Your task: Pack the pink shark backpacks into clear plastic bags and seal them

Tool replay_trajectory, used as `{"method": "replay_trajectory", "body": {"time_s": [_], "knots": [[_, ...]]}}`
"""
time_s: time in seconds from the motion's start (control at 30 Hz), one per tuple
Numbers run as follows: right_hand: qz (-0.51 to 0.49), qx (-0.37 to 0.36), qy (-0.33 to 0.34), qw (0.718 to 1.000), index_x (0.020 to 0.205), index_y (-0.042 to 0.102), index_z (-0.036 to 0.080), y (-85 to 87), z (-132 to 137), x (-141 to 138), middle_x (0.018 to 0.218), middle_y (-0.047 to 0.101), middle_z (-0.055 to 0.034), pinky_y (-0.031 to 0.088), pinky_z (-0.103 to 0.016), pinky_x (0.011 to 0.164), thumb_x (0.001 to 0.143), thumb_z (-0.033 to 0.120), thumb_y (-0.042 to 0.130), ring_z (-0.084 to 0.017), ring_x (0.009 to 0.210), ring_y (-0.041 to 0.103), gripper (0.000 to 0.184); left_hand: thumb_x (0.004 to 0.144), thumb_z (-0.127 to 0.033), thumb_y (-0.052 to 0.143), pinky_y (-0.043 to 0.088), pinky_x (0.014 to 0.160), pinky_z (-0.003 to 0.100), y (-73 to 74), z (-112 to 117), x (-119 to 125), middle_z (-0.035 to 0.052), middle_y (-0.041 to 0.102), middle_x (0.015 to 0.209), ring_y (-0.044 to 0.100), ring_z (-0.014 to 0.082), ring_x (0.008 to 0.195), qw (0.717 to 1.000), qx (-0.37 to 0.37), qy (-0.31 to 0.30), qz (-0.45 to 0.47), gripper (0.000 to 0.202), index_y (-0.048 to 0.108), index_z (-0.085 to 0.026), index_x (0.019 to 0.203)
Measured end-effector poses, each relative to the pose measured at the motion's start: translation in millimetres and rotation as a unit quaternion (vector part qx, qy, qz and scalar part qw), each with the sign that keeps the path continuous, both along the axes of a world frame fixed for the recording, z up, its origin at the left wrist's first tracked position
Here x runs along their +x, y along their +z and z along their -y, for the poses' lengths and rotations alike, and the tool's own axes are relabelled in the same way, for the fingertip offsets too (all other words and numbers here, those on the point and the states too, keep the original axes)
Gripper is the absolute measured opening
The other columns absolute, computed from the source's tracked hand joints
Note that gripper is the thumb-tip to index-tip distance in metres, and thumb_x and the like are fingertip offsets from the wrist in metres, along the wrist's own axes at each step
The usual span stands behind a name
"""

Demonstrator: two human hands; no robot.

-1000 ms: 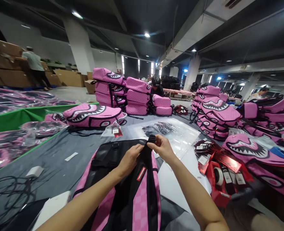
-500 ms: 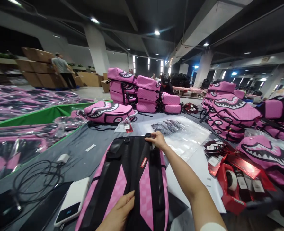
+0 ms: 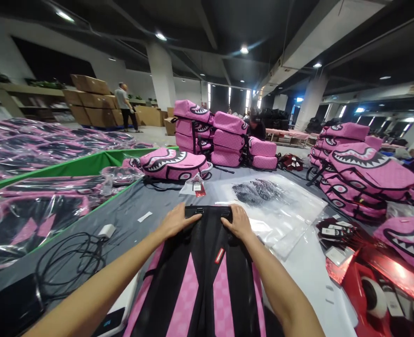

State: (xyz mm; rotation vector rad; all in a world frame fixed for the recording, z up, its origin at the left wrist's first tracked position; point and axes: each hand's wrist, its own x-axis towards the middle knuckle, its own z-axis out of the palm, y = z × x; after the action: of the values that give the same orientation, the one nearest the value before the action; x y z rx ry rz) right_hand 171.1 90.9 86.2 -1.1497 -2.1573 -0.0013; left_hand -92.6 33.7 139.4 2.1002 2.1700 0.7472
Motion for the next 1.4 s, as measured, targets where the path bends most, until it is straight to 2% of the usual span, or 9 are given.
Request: {"method": "replay_trajectory", "body": {"time_s": [0.13, 0.33, 0.57, 0.73, 0.97, 1.07, 1.2, 1.3, 1.4], "knots": [[-0.067, 0.059, 0.040, 0.995, 0.126, 0.057, 0.018, -11.5, 6.3, 10.9, 0.118, 0.066, -0.0135, 0.051, -0.048, 0.104, 0.086, 0.037, 0.067, -0.029, 0.114, 0.062, 0.046, 0.080, -0.056, 0.068, 0.046, 0.106, 0.045, -22.9, -20.0, 11.9, 0.0141, 0.067, 0.125, 0.060, 0.0326, 0.120, 0.996, 0.057, -0.072, 0.002, 0.056, 0.061, -0.018, 0.121], [-0.053, 0.048, 0.060, 0.996, 0.129, 0.057, 0.019, -19.1, 37.5, 19.0, 0.123, 0.066, -0.0154, 0.048, -0.055, 0.108, 0.089, 0.029, 0.063, -0.031, 0.120, 0.060, 0.042, 0.082, -0.043, 0.069, 0.046, 0.107, 0.050, -39.3, 21.6, 18.0, 0.0140, 0.062, 0.127, 0.055, 0.0330, 0.120, 0.984, 0.152, -0.094, -0.007, 0.049, 0.060, -0.019, 0.125], [0.032, -0.045, 0.059, 0.997, 0.129, 0.060, 0.017, -20.1, 82.2, 33.9, 0.127, 0.066, -0.0169, 0.047, -0.052, 0.109, 0.091, 0.026, 0.066, -0.031, 0.124, 0.059, 0.040, 0.092, -0.043, 0.057, 0.045, 0.107, 0.051, -71.5, 67.9, 24.8, 0.0161, 0.061, 0.123, 0.055, 0.0340, 0.119, 0.985, 0.133, -0.104, -0.044, 0.043, 0.059, -0.018, 0.127], [0.106, -0.146, 0.055, 0.982, 0.123, 0.064, 0.016, -24.8, 54.5, 24.5, 0.120, 0.071, -0.0148, 0.051, -0.044, 0.101, 0.094, 0.036, 0.068, -0.029, 0.115, 0.065, 0.036, 0.094, -0.049, 0.053, 0.051, 0.100, 0.047, -97.7, 43.9, 16.0, 0.0139, 0.063, 0.111, 0.060, 0.0311, 0.106, 0.989, 0.024, -0.140, -0.037, 0.041, 0.065, -0.015, 0.114], [0.165, -0.253, -0.040, 0.952, 0.118, 0.066, 0.020, -19.2, -30.2, -14.0, 0.124, 0.072, -0.0108, 0.050, -0.035, 0.094, 0.095, 0.045, 0.067, -0.027, 0.116, 0.066, 0.034, 0.092, -0.050, 0.059, 0.046, 0.106, 0.049, -68.8, -36.2, 16.7, 0.0261, 0.061, 0.129, 0.059, 0.0386, 0.122, 0.990, -0.124, -0.057, 0.029, 0.058, 0.064, 0.001, 0.119], [0.162, -0.246, -0.059, 0.954, 0.116, 0.065, 0.020, -19.6, -45.5, -21.1, 0.120, 0.073, -0.0109, 0.050, -0.035, 0.092, 0.095, 0.047, 0.066, -0.026, 0.113, 0.067, 0.034, 0.093, -0.059, 0.054, 0.044, 0.107, 0.056, -61.5, -12.8, 33.4, 0.0312, 0.048, 0.149, 0.049, 0.0444, 0.137, 0.990, -0.131, -0.038, 0.043, 0.078, 0.046, -0.003, 0.146], [0.152, -0.234, -0.102, 0.955, 0.113, 0.065, 0.018, -19.4, -57.1, -30.7, 0.113, 0.073, -0.0152, 0.051, -0.040, 0.089, 0.094, 0.057, 0.064, -0.030, 0.108, 0.068, 0.044, 0.083, -0.078, 0.054, 0.026, 0.108, 0.078, -70.4, 50.5, 69.8, 0.0246, 0.025, 0.166, 0.019, 0.0546, 0.151, 0.981, -0.157, -0.111, 0.037, 0.092, 0.033, -0.029, 0.158], [0.152, -0.224, -0.111, 0.956, 0.113, 0.066, 0.016, -8.5, -54.0, -38.7, 0.110, 0.073, -0.0169, 0.051, -0.041, 0.090, 0.094, 0.053, 0.065, -0.030, 0.106, 0.068, 0.042, 0.093, -0.070, 0.046, 0.018, 0.113, 0.077, -73.3, 71.5, 84.0, 0.0163, 0.016, 0.171, 0.011, 0.0529, 0.153, 0.973, -0.182, -0.141, 0.022, 0.071, 0.037, -0.039, 0.156], [0.156, -0.195, -0.073, 0.966, 0.122, 0.065, 0.015, 2.6, -18.7, -37.9, 0.126, 0.068, -0.0187, 0.048, -0.042, 0.100, 0.098, 0.035, 0.059, -0.029, 0.121, 0.062, 0.032, 0.100, -0.057, 0.042, 0.022, 0.117, 0.069, -74.9, 64.5, 85.0, 0.0135, 0.016, 0.171, 0.015, 0.0491, 0.154, 0.982, -0.158, -0.100, 0.002, 0.058, 0.040, -0.039, 0.155]]}}
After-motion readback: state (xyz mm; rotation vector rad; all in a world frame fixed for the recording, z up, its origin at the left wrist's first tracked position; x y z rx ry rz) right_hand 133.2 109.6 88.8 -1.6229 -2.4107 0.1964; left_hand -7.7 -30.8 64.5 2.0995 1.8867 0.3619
